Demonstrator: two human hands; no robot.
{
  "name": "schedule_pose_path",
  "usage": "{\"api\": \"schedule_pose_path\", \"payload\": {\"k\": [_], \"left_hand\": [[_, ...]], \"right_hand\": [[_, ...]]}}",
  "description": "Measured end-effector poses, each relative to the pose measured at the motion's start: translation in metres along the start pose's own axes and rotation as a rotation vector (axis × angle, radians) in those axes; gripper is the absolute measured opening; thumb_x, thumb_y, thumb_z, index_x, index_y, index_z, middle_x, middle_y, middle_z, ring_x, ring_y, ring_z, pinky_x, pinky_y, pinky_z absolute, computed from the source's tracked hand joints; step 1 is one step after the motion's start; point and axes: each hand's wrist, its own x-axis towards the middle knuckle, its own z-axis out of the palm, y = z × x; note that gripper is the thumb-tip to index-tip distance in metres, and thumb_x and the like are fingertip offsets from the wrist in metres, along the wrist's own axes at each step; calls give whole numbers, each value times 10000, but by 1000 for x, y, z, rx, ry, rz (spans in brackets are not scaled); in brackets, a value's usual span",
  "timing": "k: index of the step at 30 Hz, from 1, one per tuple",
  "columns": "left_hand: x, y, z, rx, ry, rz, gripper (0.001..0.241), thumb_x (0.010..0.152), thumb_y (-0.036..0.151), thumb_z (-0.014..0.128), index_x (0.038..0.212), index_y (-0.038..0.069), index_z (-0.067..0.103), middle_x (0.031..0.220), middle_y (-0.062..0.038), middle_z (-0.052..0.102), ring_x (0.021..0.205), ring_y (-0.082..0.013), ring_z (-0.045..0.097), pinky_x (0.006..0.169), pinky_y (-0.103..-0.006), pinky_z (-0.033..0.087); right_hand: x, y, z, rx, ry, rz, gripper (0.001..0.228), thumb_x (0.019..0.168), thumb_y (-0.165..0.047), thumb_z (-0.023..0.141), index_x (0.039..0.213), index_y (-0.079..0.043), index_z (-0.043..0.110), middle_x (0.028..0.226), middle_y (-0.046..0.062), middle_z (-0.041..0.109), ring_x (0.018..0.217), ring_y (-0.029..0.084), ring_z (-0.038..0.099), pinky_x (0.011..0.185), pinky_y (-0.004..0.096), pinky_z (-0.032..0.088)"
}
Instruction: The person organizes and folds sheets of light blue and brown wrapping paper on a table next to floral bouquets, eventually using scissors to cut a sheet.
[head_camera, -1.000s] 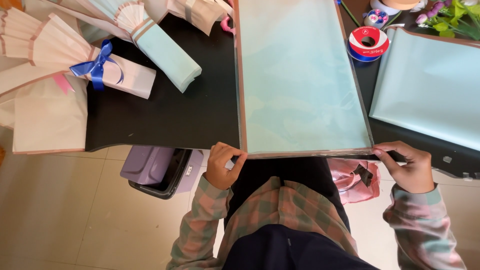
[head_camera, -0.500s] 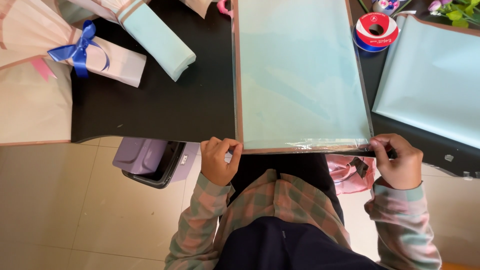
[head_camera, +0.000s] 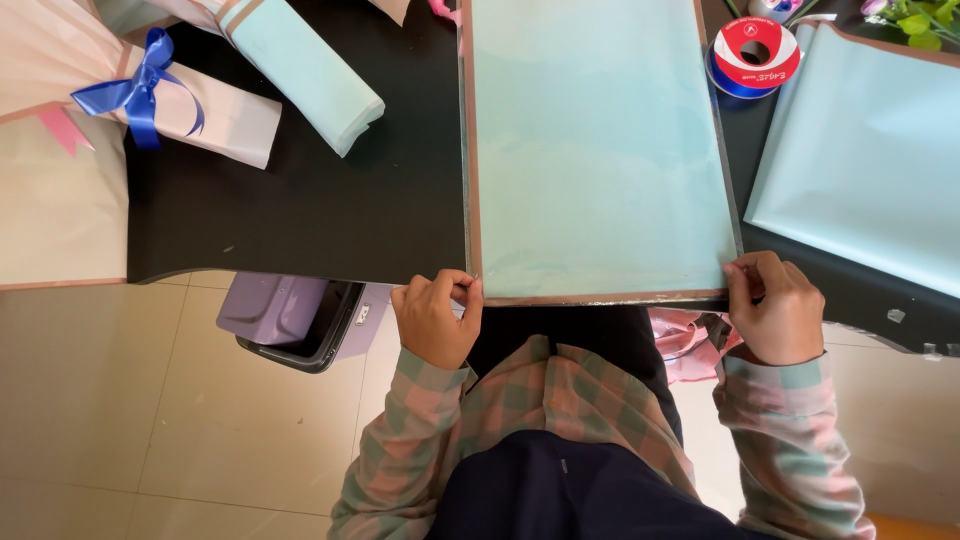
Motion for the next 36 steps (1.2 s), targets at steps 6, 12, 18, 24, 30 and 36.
{"api": "schedule_pose_path", "payload": {"k": [6, 12, 18, 24, 30, 36], "left_hand": [[1, 2, 4, 26, 28, -33, 168, 944, 277, 706, 808, 211, 630, 616, 155, 613, 643, -170, 547, 757, -377, 371], [-2, -13, 7, 109, 40, -118, 384, 902, 557, 717, 759, 213, 626, 495, 126, 465, 623, -180, 511, 703, -388, 358], [-1, -8, -4, 90, 120, -27, 278, 1018, 420, 642, 826, 219, 626, 640, 109, 474, 625, -174, 467, 674, -367, 321], [-4, 19, -10, -174, 278, 373, 96, 981, 204, 674, 916, 143, 712, 889, -17, 661, 758, -240, 581, 678, -386, 443], [-2, 20, 43, -72, 346, 642, 271, 1029, 402, 608, 1105, 191, 759, 1150, -44, 744, 1079, -256, 707, 942, -408, 546], [12, -23, 35, -109, 226, 650, 177, 954, 226, 714, 1105, 190, 798, 1117, -19, 764, 1054, -214, 726, 925, -370, 573]], "right_hand": [[3, -10, 0, -78, -73, 79, 126, 1125, -114, 701, 1032, -63, 633, 737, 30, 556, 697, 230, 536, 516, 380, 372], [-2, -15, 6, -163, -13, 103, 158, 1092, -110, 741, 1115, -41, 601, 791, 70, 605, 747, 293, 567, 526, 424, 447], [13, -48, -21, -96, 103, 98, 418, 1041, -266, 864, 1190, 47, 630, 1226, 214, 448, 621, 296, 514, 523, 448, 508], [0, -84, -20, 76, 419, -237, 124, 1093, 13, 560, 1030, 98, 624, 1279, 332, 539, 1131, 448, 542, 884, 495, 511], [2, -121, 5, -3, 221, -440, 431, 888, -302, 793, 1254, -81, 748, 1257, 149, 713, 1180, 350, 672, 1047, 486, 474], [10, -90, -5, 27, 155, -347, 481, 881, -319, 806, 1284, -66, 740, 1291, 136, 719, 1209, 330, 664, 1065, 442, 466]]}}
